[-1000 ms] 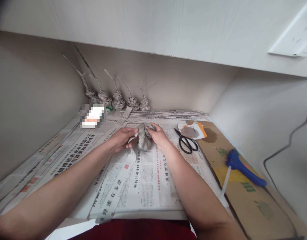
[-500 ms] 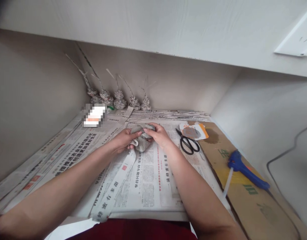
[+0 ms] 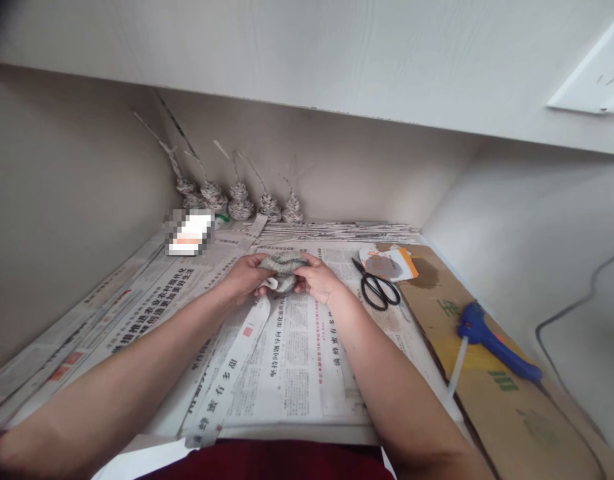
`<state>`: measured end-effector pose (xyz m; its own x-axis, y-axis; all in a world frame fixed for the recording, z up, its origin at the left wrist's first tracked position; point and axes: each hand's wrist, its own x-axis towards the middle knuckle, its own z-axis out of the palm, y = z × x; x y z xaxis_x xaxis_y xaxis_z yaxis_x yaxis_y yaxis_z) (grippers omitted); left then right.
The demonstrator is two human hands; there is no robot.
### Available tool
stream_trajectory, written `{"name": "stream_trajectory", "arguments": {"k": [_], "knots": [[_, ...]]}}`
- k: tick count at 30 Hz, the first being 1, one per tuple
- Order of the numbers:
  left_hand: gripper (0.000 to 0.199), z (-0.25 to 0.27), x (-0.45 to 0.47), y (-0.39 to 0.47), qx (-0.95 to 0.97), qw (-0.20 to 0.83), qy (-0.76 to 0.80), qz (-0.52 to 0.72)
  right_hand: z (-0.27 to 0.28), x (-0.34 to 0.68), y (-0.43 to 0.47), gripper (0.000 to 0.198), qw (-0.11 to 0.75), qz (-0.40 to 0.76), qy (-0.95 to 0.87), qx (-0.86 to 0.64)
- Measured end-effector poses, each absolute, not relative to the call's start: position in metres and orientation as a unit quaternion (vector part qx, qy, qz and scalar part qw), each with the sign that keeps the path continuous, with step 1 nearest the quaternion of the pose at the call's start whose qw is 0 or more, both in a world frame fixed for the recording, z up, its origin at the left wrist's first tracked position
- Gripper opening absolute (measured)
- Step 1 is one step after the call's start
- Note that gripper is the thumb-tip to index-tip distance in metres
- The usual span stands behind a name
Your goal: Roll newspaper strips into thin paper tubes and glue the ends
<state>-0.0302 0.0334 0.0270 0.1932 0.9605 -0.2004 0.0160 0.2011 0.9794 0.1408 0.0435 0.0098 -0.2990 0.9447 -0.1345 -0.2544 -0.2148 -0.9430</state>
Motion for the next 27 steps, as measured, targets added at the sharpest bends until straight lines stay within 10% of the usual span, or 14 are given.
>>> {"name": "stream_trajectory", "arguments": {"k": [27], "knots": [[0.045, 0.025, -0.038, 0.037, 0.485, 0.605, 0.517, 0.362, 0.007, 0.143, 0.058, 0.01, 0.586, 0.607, -0.299, -0.446]]}}
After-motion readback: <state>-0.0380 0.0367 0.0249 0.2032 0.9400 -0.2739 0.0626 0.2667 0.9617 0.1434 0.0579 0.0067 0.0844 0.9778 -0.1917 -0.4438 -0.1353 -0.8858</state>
